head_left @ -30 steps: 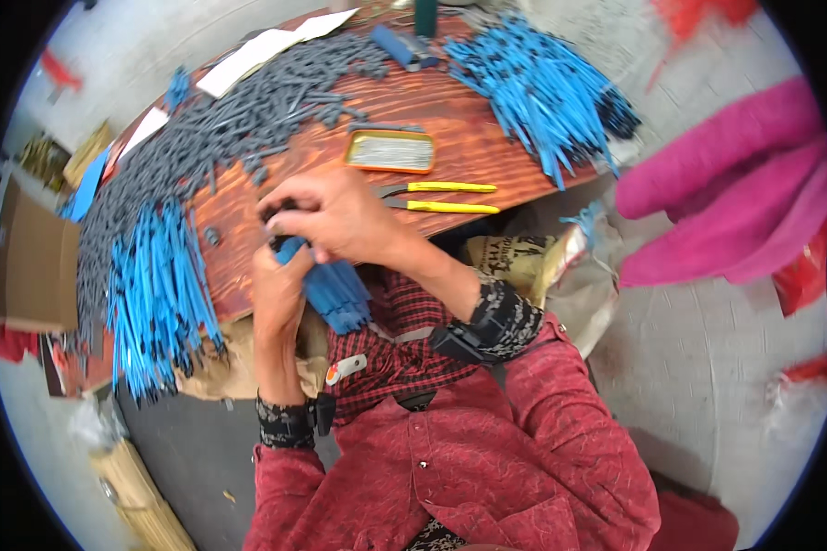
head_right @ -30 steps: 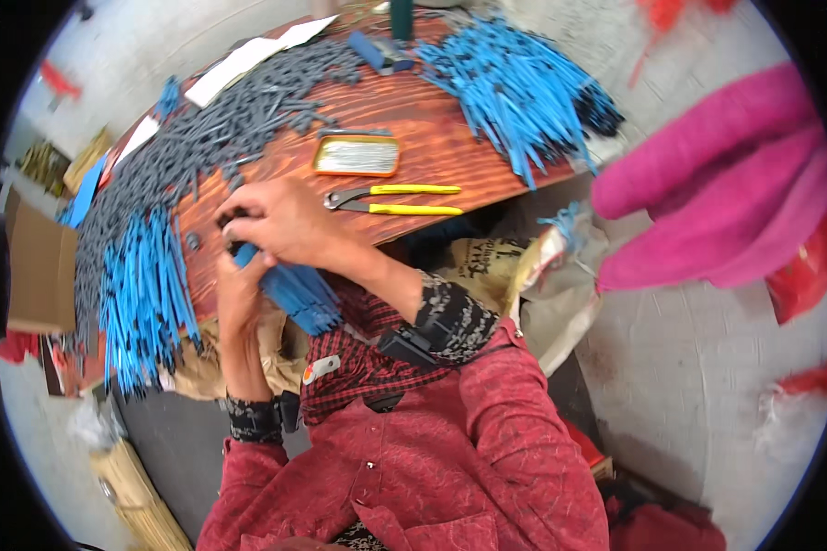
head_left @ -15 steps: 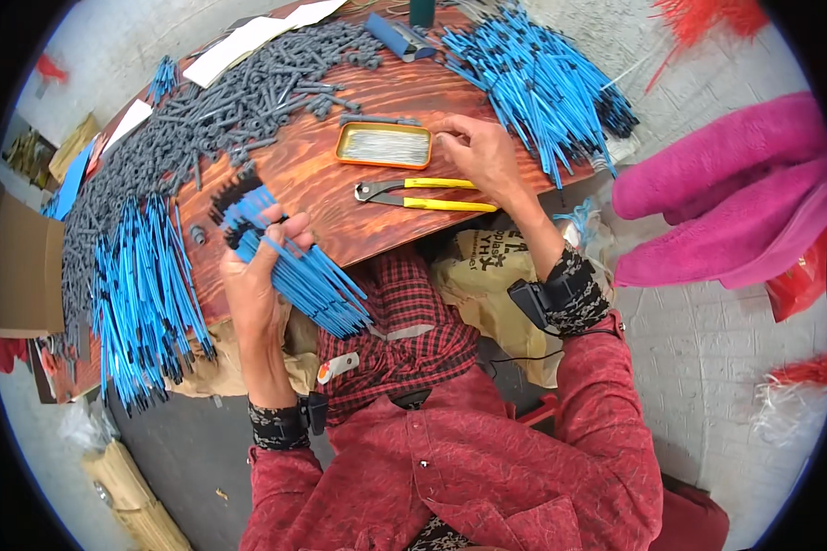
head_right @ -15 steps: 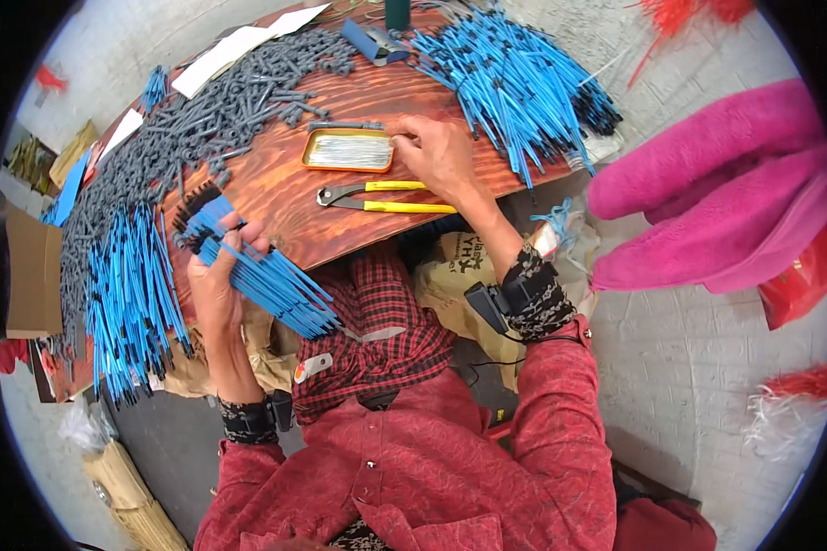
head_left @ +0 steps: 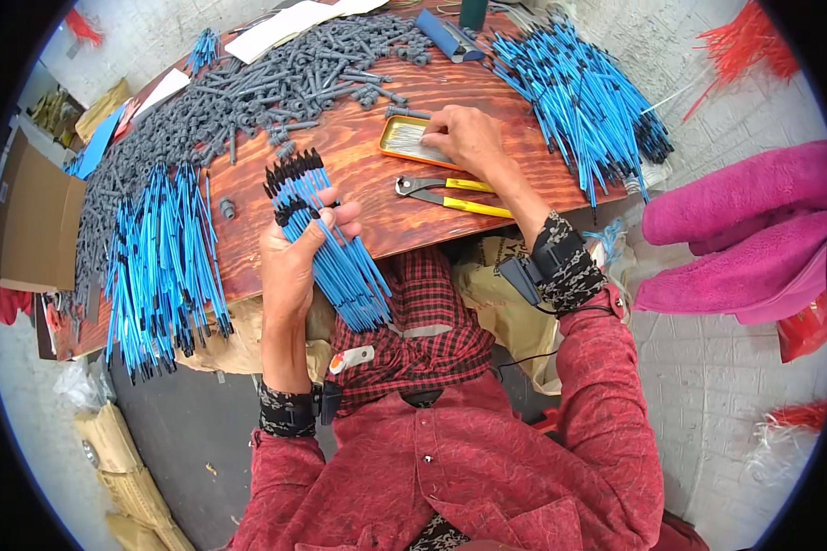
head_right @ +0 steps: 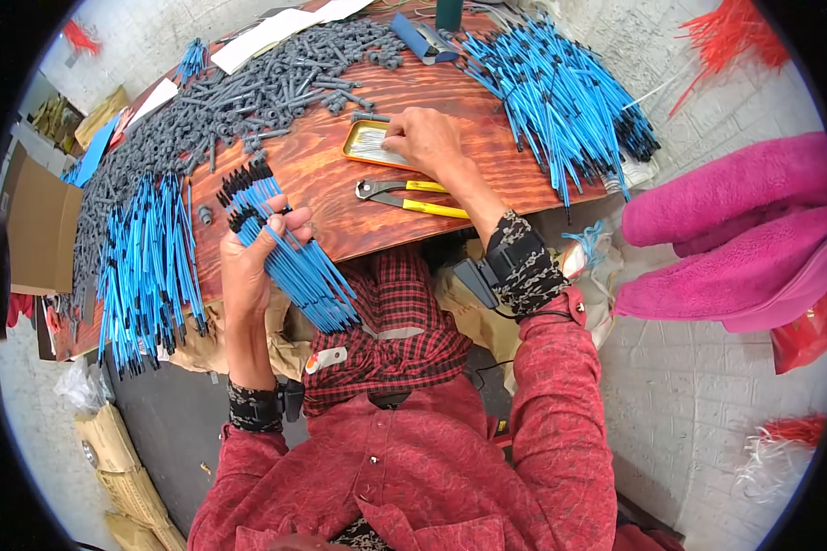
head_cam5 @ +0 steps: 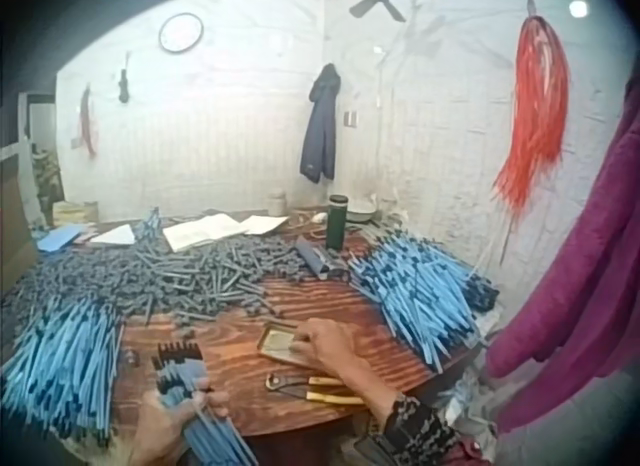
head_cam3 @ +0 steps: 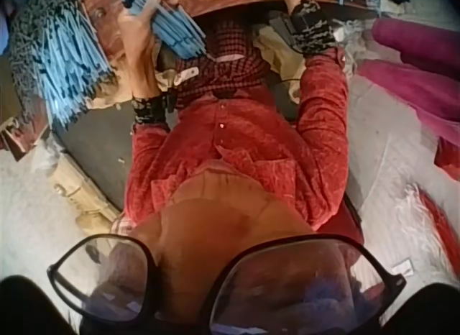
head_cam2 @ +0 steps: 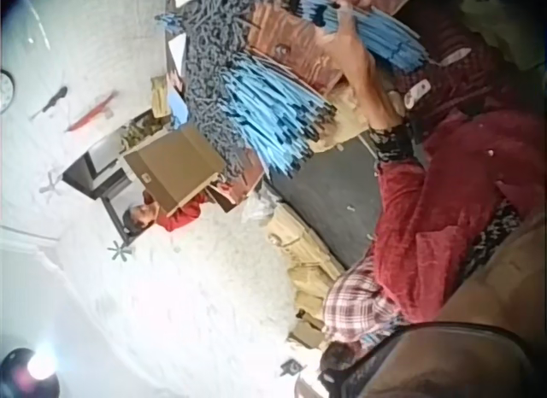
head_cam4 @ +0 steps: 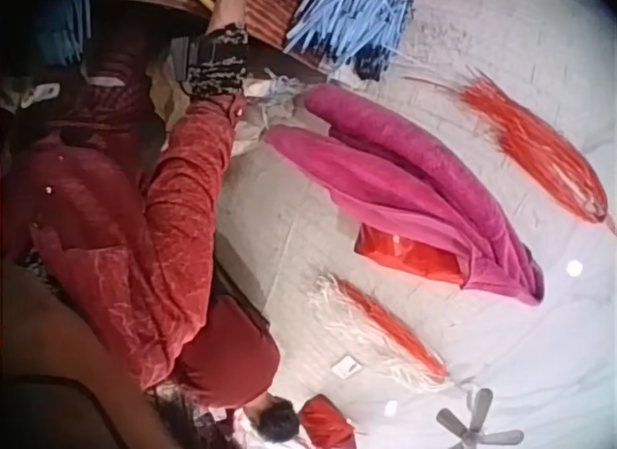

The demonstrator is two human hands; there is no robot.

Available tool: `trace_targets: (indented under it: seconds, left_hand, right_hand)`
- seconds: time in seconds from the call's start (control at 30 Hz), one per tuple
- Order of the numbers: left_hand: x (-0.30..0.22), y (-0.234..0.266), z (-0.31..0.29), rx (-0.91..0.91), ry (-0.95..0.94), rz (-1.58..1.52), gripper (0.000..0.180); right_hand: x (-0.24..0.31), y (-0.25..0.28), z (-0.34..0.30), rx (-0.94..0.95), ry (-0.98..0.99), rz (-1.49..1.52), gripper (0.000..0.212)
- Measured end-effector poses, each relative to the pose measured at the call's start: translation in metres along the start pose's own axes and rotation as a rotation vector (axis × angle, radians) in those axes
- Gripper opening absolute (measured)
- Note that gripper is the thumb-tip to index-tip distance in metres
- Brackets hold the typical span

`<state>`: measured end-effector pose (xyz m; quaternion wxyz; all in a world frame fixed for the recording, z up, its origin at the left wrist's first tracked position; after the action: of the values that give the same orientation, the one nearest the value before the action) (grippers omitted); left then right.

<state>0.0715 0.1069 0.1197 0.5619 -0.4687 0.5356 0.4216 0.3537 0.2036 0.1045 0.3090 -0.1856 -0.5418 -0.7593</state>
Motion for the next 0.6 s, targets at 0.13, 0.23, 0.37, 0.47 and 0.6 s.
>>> trace_targets:
  seconds: [0.13,0.23,0.37,0.47,0.6]
  left_hand:
    - [0.0,0.001,0.001,0.006,-0.002,-0.001,0.035]
    - [0.0,0.001,0.0,-0.002,0.004,-0.007,0.036]
    - [0.003,0.001,0.001,0.012,0.014,-0.04,0.038]
    - [0.002,-0.002,0.0,0.029,0.027,-0.058,0.038]
    - [-0.002,-0.004,-0.002,0.046,0.003,-0.022,0.037]
  right_hand:
    - [0.003,0.009,0.001,-0.016,-0.043,0.001,0.014]
    - [0.002,0.009,0.003,-0.044,-0.034,0.028,0.018]
    - [-0.004,0.009,0.0,-0.062,0.094,0.061,0.019]
    - [0.004,-0.004,-0.01,0.022,0.25,-0.089,0.016]
    - [0.009,-0.005,-0.007,0.018,0.151,-0.059,0.012]
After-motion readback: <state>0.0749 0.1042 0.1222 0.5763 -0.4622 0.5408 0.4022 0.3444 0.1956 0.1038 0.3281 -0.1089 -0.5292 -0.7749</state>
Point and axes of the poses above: each hand's wrist, its own z-axis towards the middle knuckle, its own y-axis out of the back of the hand, x = y × z, the point moved 4 cm from there along z, towards the middle knuckle, and after that the axes turned 15 degrees about z, right-handed, at the moved point
